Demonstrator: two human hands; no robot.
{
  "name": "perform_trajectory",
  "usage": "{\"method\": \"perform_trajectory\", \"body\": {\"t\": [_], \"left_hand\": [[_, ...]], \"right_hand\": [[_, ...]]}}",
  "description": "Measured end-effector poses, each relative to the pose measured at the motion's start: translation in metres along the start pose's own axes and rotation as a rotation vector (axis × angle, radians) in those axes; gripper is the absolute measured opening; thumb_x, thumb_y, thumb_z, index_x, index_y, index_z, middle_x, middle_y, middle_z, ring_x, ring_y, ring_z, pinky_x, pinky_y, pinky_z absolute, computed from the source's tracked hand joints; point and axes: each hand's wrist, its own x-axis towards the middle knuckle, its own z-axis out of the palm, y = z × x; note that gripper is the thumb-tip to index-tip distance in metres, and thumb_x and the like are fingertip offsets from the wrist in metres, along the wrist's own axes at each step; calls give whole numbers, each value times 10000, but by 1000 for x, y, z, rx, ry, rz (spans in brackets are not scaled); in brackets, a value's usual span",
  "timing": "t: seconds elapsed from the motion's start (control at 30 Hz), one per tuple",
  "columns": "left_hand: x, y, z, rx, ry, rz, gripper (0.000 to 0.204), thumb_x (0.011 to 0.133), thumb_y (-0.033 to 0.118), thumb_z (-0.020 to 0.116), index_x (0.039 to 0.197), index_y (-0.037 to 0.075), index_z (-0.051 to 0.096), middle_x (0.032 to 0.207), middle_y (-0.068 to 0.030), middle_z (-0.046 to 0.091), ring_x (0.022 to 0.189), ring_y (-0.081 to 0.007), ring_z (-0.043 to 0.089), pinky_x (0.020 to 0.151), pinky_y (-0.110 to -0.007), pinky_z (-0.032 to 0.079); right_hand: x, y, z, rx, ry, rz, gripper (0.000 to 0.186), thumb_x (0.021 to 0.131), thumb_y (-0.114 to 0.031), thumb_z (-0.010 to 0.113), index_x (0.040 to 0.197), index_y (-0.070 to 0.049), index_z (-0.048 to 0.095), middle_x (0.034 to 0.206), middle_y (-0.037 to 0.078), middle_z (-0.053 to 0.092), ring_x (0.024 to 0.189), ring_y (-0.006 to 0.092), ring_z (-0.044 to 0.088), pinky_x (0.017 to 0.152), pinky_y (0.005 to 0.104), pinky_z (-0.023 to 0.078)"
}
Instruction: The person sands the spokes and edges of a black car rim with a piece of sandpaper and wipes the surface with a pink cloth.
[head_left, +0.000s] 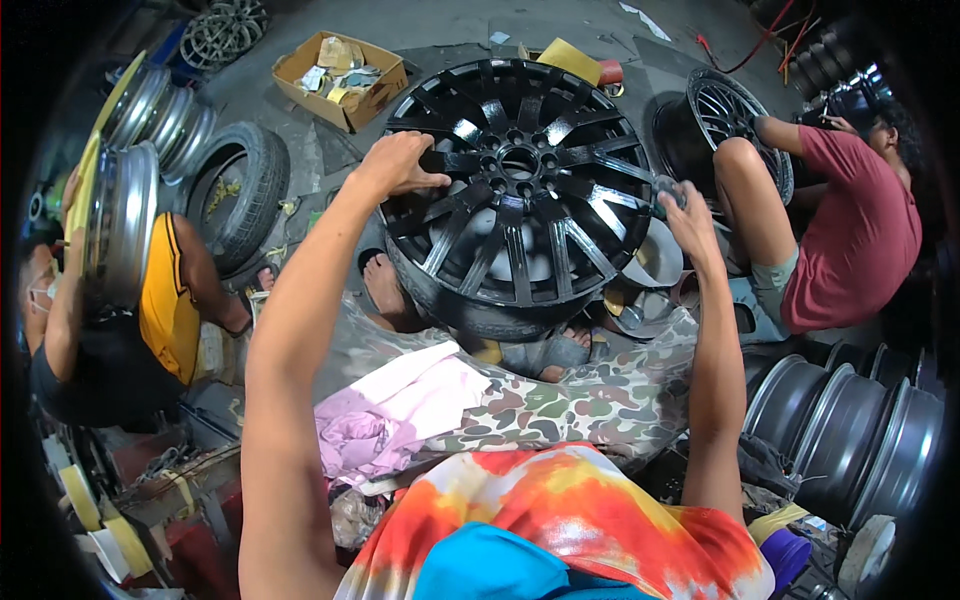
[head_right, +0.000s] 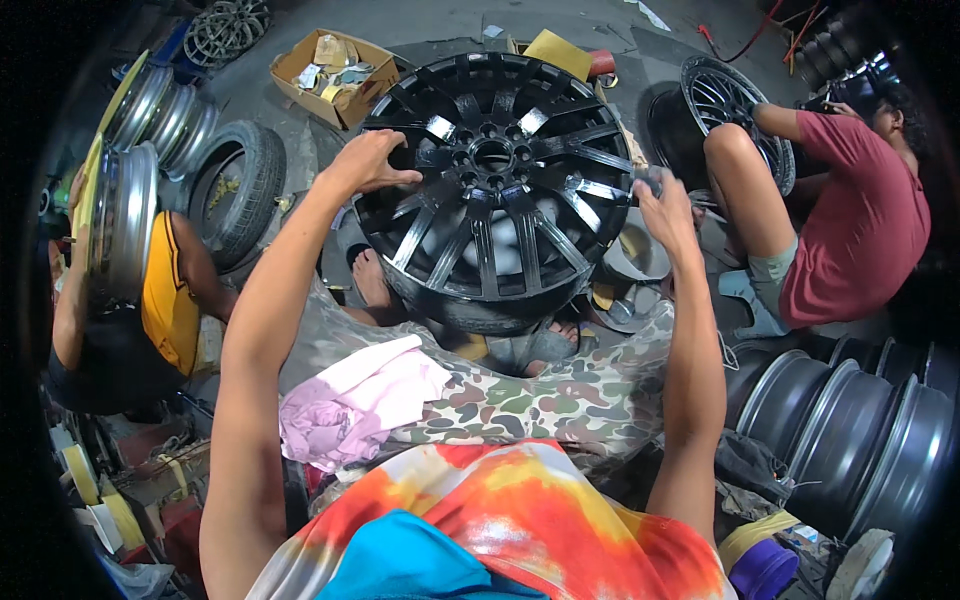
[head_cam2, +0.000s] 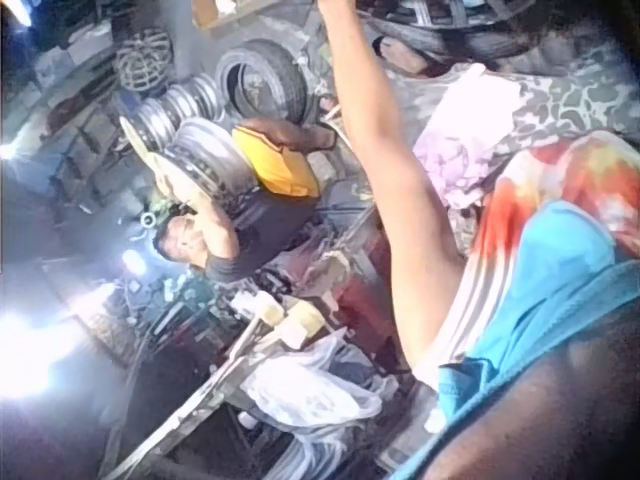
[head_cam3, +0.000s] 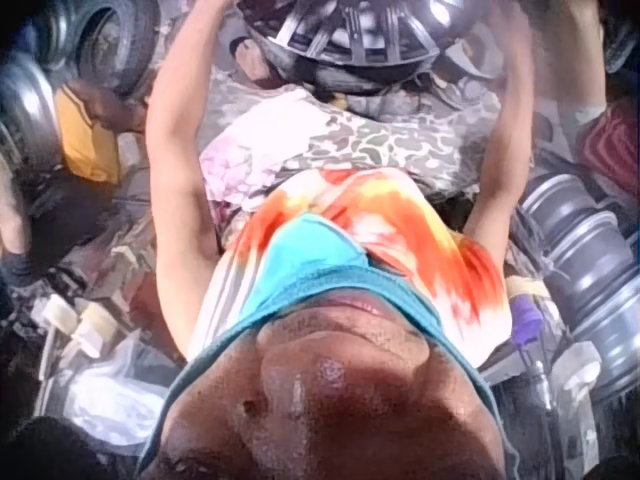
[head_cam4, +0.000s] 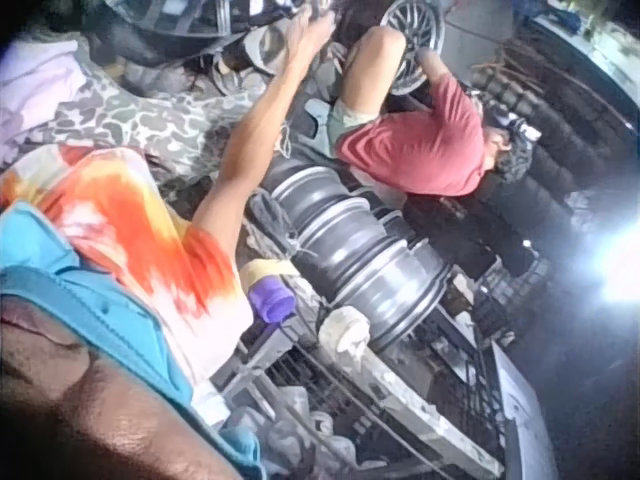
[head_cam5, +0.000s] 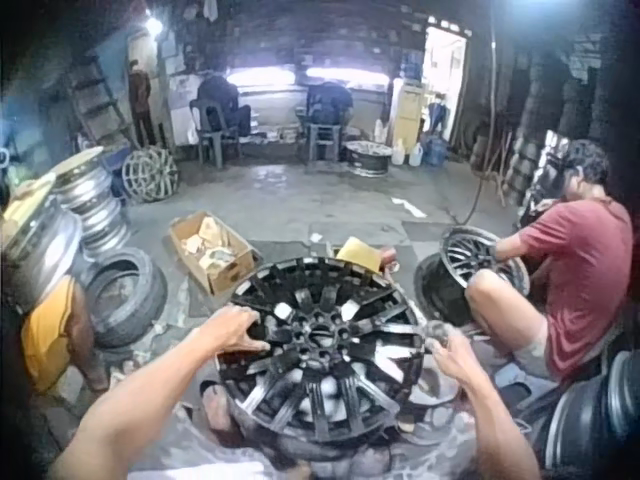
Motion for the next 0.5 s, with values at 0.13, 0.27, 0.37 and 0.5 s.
{"method": "perform_trajectory", "body": {"t": [0.13,0.27,0.37,0.5], "left_hand": [[3,-1,-8,-35,-183,-82,828,789,708,756,1114,-52,710,1115,-270,725,1086,-408,699,973,-485,540],[3,-5,3,-41,-130,-75,860,813,738,720,1159,-50,706,1135,-259,715,1109,-409,681,977,-484,535],[2,3,4,-13,-124,-98,855,832,737,705,1170,-48,699,1152,-252,705,1132,-410,665,989,-482,527],[-4,-4,13,20,-32,-80,809,806,722,732,1136,-16,720,1105,-233,721,1096,-406,685,967,-498,544]], "right_hand": [[-39,-9,2,517,-350,296,413,1018,-297,686,1270,9,572,1027,83,666,865,137,656,658,259,508],[-52,-38,-2,618,-470,510,532,1027,-275,674,1448,-9,486,1209,112,666,928,202,704,808,334,620],[-56,-42,-1,690,-578,507,648,1015,-259,675,1524,20,387,1365,179,600,988,261,711,856,377,637],[-52,-34,11,717,-596,496,655,993,-283,689,1494,41,419,1390,217,586,1067,289,695,875,393,629]]}}
